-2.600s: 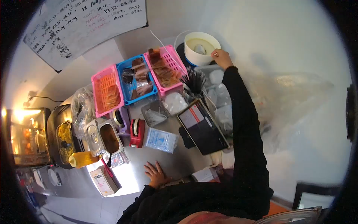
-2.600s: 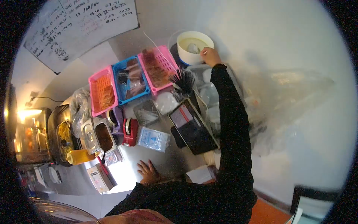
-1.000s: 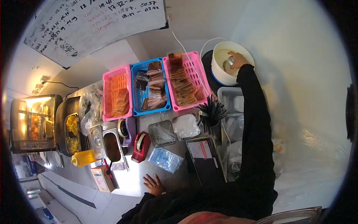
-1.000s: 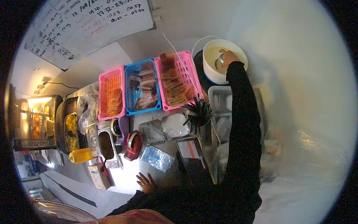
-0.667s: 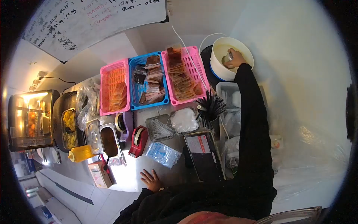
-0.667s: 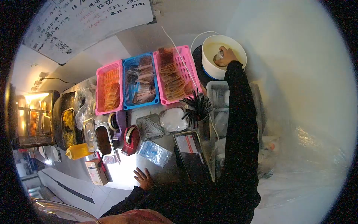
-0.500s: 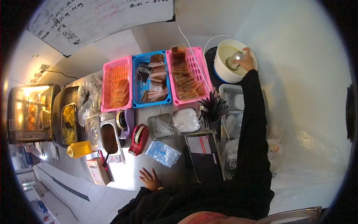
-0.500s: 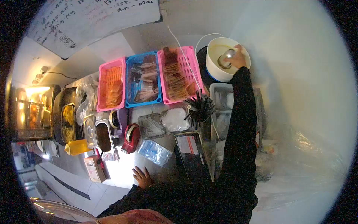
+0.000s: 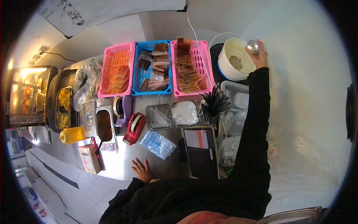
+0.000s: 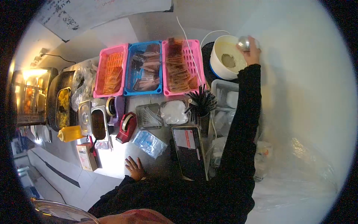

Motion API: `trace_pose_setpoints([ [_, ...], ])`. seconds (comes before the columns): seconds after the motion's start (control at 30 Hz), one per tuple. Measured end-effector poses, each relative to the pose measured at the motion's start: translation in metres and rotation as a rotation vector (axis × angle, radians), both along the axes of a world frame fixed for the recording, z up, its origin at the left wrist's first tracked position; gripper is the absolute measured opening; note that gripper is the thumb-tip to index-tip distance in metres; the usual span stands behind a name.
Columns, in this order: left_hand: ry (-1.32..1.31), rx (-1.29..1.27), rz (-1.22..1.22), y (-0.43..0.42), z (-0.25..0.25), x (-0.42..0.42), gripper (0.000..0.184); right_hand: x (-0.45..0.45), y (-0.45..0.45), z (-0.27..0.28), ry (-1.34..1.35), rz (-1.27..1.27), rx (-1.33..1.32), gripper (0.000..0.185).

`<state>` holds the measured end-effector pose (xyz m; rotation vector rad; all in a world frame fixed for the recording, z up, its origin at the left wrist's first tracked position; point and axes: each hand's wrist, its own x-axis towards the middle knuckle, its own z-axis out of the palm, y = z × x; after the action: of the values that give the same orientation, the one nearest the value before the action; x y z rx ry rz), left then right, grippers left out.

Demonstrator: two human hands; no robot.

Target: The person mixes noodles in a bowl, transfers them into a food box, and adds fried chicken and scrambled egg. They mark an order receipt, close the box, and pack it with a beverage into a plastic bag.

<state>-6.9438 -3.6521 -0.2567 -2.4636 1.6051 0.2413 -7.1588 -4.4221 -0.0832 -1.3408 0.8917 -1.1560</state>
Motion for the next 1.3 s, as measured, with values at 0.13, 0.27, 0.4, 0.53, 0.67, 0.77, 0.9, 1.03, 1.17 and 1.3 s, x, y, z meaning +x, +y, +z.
trace_pose_setpoints([
  [0.13, -0.197, -0.205, -0.064, 0.007, -0.027, 0.005, 0.057, 0.008, 0.013, 0.008, 0.123, 0.109, 0.050, 0.064],
  [0.27, -0.249, -0.141, -0.088, 0.007, -0.025, 0.005, 0.064, 0.026, 0.019, 0.007, 0.480, -0.304, -0.231, 0.076],
  [0.4, -0.108, -0.001, -0.002, 0.000, -0.010, 0.003, 0.076, 0.037, 0.045, 0.040, 0.869, -0.553, -0.224, 0.089],
  [0.53, 0.072, 0.106, 0.045, 0.002, -0.007, 0.000, 0.132, 0.035, 0.077, 0.067, 0.475, -0.701, -0.316, 0.093],
  [0.67, 0.283, 0.292, 0.110, -0.013, 0.018, 0.006, 0.145, 0.012, 0.138, 0.120, -0.280, -0.452, -0.111, 0.067],
  [0.77, 0.420, 0.236, 0.100, -0.006, 0.023, 0.011, 0.146, -0.030, 0.268, 0.191, -0.654, -0.003, 0.089, 0.054],
  [0.9, 0.502, 0.186, 0.006, 0.001, 0.027, 0.019, 0.138, -0.123, 0.485, 0.196, -0.790, -0.158, 0.067, 0.077],
  [1.03, 0.565, 0.087, -0.141, 0.019, 0.017, 0.041, 0.120, -0.202, 0.694, 0.102, -1.148, -0.673, -0.122, 0.072],
  [1.17, 0.649, -0.044, -0.267, 0.025, 0.010, 0.069, 0.092, -0.161, 0.838, 0.028, -1.007, -1.169, 0.221, 0.044],
  [1.3, 0.762, -0.186, -0.409, 0.024, -0.008, 0.091, 0.063, -0.148, 0.938, -0.060, -0.548, -1.172, 0.220, 0.045],
])
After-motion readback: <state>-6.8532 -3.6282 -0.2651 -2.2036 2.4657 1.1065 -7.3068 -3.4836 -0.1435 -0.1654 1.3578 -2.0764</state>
